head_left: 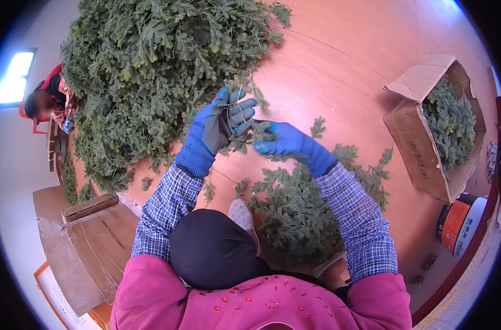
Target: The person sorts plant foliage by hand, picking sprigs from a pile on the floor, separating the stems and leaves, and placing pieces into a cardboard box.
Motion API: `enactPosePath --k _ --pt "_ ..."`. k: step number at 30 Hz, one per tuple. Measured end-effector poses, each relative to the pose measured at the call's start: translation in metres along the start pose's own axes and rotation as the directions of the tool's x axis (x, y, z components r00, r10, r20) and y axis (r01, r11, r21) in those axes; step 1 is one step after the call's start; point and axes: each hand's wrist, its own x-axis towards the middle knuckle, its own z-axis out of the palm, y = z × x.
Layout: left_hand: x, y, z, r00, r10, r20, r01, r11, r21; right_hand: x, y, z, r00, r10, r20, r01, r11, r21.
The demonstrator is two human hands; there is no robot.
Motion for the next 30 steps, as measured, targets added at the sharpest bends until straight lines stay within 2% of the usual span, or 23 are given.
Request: enactPosePath --k 2,3,5,7,9,10,11,12,13,14,15,16,18,19,20,21,22,24,25,26,27,29,30 --pt "0.003 -0.009 0.001 0.991 -0.041 0.126 0.048 0.997 -0.053 -0.001 -0.009 0.018 0.992 -0.031 -0.12 0.021 0.996 -0.083" --pt "0.004 -0.009 0.006 0.992 -0.037 0.118 0.04 0.999 -0.025 0.006 -0.002 0.019 0.992 -0.056 -0.113 0.048 0.996 -0.072" --pt "0.005 -0.018 0.016 0.989 0.007 0.151 -0.007 1.0 0.001 0.007 0.01 0.017 0.988 0.044 -0.15 -0.048 0.999 -0.022" --pt "0.006 -0.022 0.018 0.99 0.02 0.141 -0.012 0.998 -0.058 -0.002 0.007 0.023 0.986 -0.011 -0.166 0.001 0.998 -0.058" --pt "0.006 -0.027 0.017 0.993 0.051 0.105 -0.031 0.983 -0.179 -0.01 0.019 0.021 0.996 -0.036 -0.084 0.049 0.984 0.17" --pt "0.003 -0.027 0.025 0.993 0.069 0.092 -0.043 0.965 -0.259 -0.023 0.003 0.023 0.997 -0.075 0.036 0.073 0.996 0.054" --pt "0.006 -0.031 0.013 0.993 0.056 0.1 -0.028 0.965 -0.262 -0.032 -0.01 0.026 0.997 -0.069 0.022 0.067 0.996 0.055" --pt "0.013 -0.036 -0.013 0.969 0.076 0.236 0.008 0.941 -0.339 -0.043 -0.02 0.025 0.993 0.065 0.1 -0.039 0.97 -0.241" --pt "0.019 -0.035 -0.036 0.926 0.103 0.363 0.059 0.91 -0.41 -0.055 -0.029 0.026 0.966 0.221 0.134 -0.123 0.848 -0.516" --pt "0.022 -0.02 -0.058 0.987 0.144 0.074 -0.103 0.911 -0.4 -0.077 -0.031 0.035 0.967 0.23 0.112 -0.143 0.848 -0.51" --pt "0.027 -0.008 -0.073 0.956 0.19 -0.222 -0.258 0.905 -0.338 -0.107 -0.03 0.049 0.979 0.197 0.053 -0.092 0.658 -0.747" --pt "0.027 -0.007 -0.07 0.961 0.179 -0.21 -0.245 0.905 -0.348 -0.13 -0.032 0.052 0.989 0.15 0.01 -0.05 0.394 -0.918" --pt "0.01 -0.004 -0.06 0.927 0.104 -0.359 -0.089 0.994 0.057 -0.153 -0.041 0.03 0.95 0.131 -0.284 -0.313 0.363 -0.878" --pt "0.002 -0.011 -0.053 0.92 0.109 -0.375 -0.093 0.994 0.059 -0.162 -0.025 0.003 0.937 0.049 -0.345 -0.343 0.298 -0.891" --pt "-0.004 -0.024 -0.037 0.923 0.129 -0.363 -0.028 0.963 0.268 -0.164 -0.008 -0.023 0.919 -0.041 -0.392 -0.372 0.238 -0.897" --pt "-0.007 -0.033 -0.022 0.929 0.143 -0.343 0.038 0.882 0.47 -0.165 -0.015 -0.03 0.892 0.071 -0.446 -0.447 0.013 -0.894" --pt "-0.008 -0.036 -0.009 0.926 0.154 -0.346 0.035 0.874 0.485 -0.165 -0.026 -0.033 0.838 0.158 -0.523 -0.486 -0.219 -0.846" --pt "-0.01 -0.04 0.014 0.971 0.062 -0.23 0.094 0.788 0.608 -0.162 -0.038 -0.033 0.843 0.098 -0.528 -0.511 -0.158 -0.845" --pt "-0.013 -0.04 0.022 0.972 0.051 -0.228 0.102 0.785 0.612 -0.162 -0.044 -0.032 0.843 0.045 -0.536 -0.529 -0.119 -0.841" --pt "-0.013 -0.039 0.031 0.98 -0.053 -0.191 0.167 0.735 0.657 -0.16 -0.051 -0.029 0.889 -0.159 -0.429 -0.435 0.002 -0.901" --pt "-0.015 -0.037 0.043 0.975 -0.159 -0.157 0.223 0.677 0.702 -0.154 -0.058 -0.023 0.872 -0.368 -0.322 -0.311 0.093 -0.946" --pt "-0.026 -0.043 0.058 0.98 -0.178 -0.088 0.18 0.613 0.769 -0.133 -0.062 -0.002 0.847 -0.527 -0.072 -0.082 0.005 -0.997" --pt "-0.027 -0.053 0.046 0.984 -0.171 0.045 0.066 0.589 0.806 -0.12 -0.06 0.008 0.823 -0.568 0.031 0.006 -0.046 -0.999"
